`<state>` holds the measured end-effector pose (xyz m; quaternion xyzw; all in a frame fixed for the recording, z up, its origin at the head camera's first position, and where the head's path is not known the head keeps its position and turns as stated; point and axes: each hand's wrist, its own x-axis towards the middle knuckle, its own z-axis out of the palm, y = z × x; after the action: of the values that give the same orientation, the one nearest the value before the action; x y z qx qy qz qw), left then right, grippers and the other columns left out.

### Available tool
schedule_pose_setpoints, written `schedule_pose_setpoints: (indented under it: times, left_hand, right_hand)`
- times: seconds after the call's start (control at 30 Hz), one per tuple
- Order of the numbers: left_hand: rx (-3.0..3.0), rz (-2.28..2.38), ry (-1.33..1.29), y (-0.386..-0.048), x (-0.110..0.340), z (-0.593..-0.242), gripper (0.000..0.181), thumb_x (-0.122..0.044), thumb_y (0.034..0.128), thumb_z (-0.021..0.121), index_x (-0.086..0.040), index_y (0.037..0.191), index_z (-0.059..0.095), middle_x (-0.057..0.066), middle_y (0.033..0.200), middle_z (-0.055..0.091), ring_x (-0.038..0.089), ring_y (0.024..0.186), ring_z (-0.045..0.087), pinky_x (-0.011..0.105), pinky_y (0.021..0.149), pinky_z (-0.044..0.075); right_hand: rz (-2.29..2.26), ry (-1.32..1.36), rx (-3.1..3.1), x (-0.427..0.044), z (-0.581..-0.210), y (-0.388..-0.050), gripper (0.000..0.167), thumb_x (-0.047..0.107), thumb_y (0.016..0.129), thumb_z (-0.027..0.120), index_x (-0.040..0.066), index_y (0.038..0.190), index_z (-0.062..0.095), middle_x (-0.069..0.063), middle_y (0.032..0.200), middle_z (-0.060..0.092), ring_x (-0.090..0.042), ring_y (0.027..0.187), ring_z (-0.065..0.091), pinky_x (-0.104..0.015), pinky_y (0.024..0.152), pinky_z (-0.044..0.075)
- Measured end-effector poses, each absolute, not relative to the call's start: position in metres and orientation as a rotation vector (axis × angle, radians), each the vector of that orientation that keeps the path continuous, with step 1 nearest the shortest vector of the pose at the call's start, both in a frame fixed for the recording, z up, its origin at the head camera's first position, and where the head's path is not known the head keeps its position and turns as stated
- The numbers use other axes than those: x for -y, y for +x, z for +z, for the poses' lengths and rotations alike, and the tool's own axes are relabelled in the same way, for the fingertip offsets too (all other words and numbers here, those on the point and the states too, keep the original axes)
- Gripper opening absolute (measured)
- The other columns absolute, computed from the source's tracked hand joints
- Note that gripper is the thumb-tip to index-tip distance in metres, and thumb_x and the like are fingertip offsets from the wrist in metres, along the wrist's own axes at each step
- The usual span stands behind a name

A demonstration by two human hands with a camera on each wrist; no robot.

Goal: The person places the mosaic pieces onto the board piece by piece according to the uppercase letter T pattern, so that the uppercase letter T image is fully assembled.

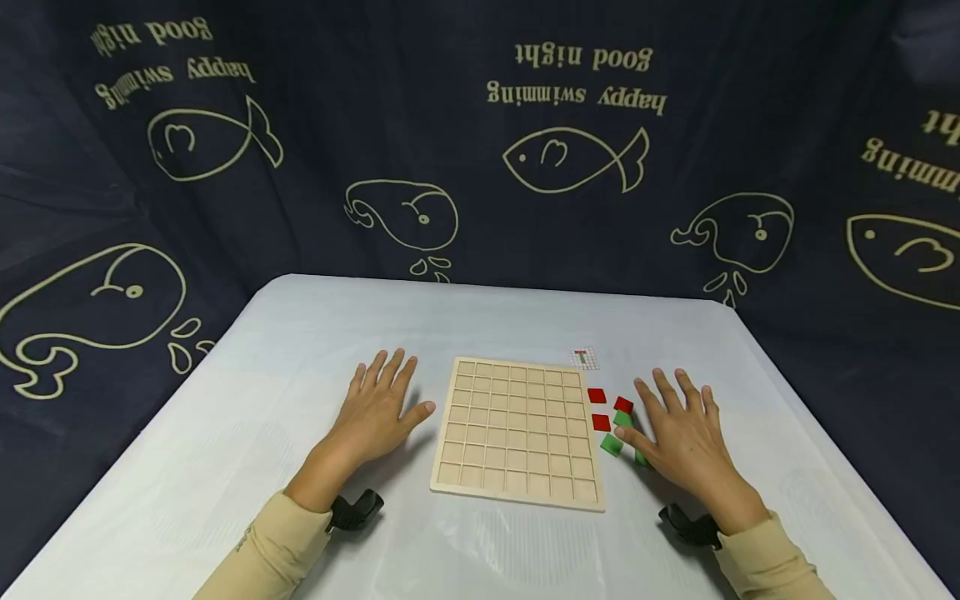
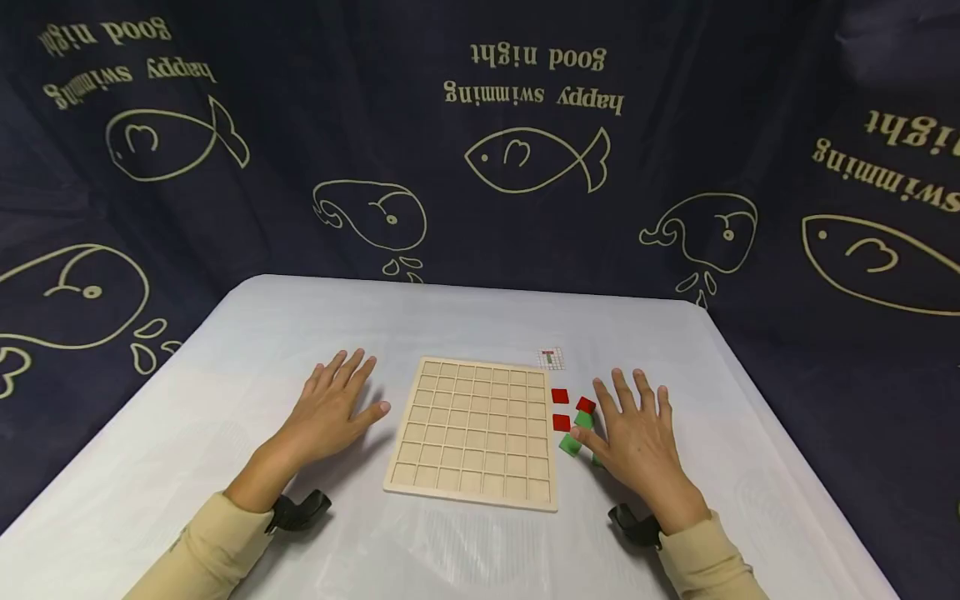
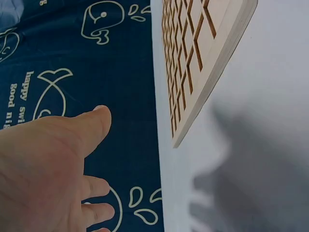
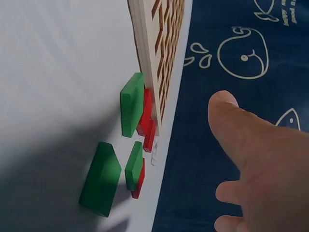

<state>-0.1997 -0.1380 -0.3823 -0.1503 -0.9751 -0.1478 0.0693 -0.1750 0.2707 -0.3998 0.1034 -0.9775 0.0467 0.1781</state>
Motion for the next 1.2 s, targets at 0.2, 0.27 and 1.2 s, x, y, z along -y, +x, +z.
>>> schedule_pose_setpoints:
  times: [0.2,0.27,1.2]
  left_hand:
    - [2.921,-0.457,-0.485,-0.199,0.136,-0.383,0.076,-0.051,0.0909,0.052,-0.007,0.148,0.028,0.018,0.156,0.022,0.039,0.145,0.012,0.059,0.113,0.016]
    - [2.919,-0.460,-0.494,-0.200,0.136,-0.383,0.076,-0.051,0.0907,0.053,-0.007,0.148,0.030,0.018,0.156,0.023,0.039,0.145,0.014,0.059,0.113,0.018]
    - [2.869,-0.646,-0.633,-0.207,0.130,-0.390,0.068,-0.037,0.0825,0.070,-0.005,0.138,0.047,0.013,0.146,0.042,0.036,0.138,0.030,0.055,0.105,0.030]
  right_hand:
    - [0.160,0.339,2.741,-0.269,-0.401,-0.176,0.075,0.047,0.076,0.072,0.004,0.133,0.051,-0.027,0.141,0.042,-0.049,0.134,0.026,-0.068,0.103,0.015]
    - [0.178,0.353,2.747,-0.268,-0.401,-0.177,0.072,0.046,0.076,0.072,0.003,0.132,0.053,-0.027,0.140,0.044,-0.049,0.133,0.027,-0.068,0.102,0.016]
    - [0.368,0.493,2.772,-0.255,-0.409,-0.195,0.046,0.033,0.076,0.076,0.005,0.112,0.066,-0.012,0.103,0.061,-0.033,0.098,0.045,-0.049,0.084,0.030]
